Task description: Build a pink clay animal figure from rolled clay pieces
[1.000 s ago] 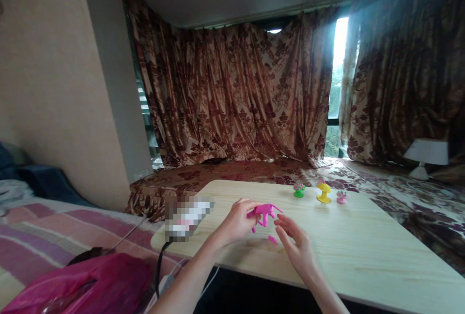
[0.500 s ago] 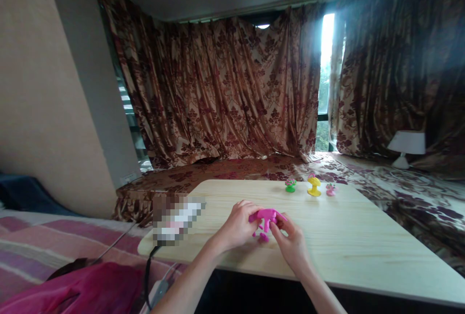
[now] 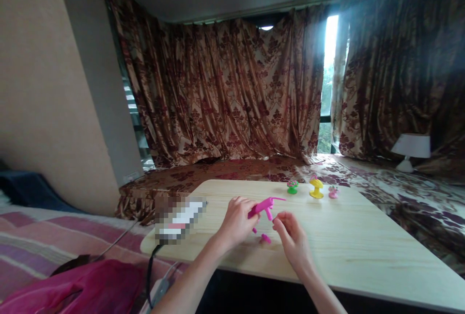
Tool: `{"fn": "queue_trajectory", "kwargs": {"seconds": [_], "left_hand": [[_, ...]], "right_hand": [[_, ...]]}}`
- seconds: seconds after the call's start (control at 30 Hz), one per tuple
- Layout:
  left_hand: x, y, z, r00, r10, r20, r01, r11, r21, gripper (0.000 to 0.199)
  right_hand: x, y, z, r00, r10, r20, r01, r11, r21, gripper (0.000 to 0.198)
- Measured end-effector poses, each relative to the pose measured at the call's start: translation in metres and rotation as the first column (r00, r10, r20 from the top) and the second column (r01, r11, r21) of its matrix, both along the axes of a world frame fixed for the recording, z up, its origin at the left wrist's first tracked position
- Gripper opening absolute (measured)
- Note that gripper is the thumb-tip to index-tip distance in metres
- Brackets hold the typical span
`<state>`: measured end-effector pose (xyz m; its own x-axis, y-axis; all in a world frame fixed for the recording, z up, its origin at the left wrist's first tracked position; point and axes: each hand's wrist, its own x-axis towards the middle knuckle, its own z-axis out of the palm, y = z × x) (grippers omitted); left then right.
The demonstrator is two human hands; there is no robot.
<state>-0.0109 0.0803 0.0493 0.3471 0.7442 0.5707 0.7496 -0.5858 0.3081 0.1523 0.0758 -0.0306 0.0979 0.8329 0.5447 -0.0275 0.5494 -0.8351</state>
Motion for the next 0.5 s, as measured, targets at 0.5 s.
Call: {"fn": "queue_trajectory", "kwargs": {"seconds": [0.5], "left_hand": [[0.009, -0.010, 0.006, 0.979, 0.000, -0.206, 0.017, 0.996, 0.084, 0.007]], "right_hand": [[-0.002, 0.007, -0.006, 0.992, -0.101, 0.071, 0.101, 0.995, 0.009, 0.027]]}}
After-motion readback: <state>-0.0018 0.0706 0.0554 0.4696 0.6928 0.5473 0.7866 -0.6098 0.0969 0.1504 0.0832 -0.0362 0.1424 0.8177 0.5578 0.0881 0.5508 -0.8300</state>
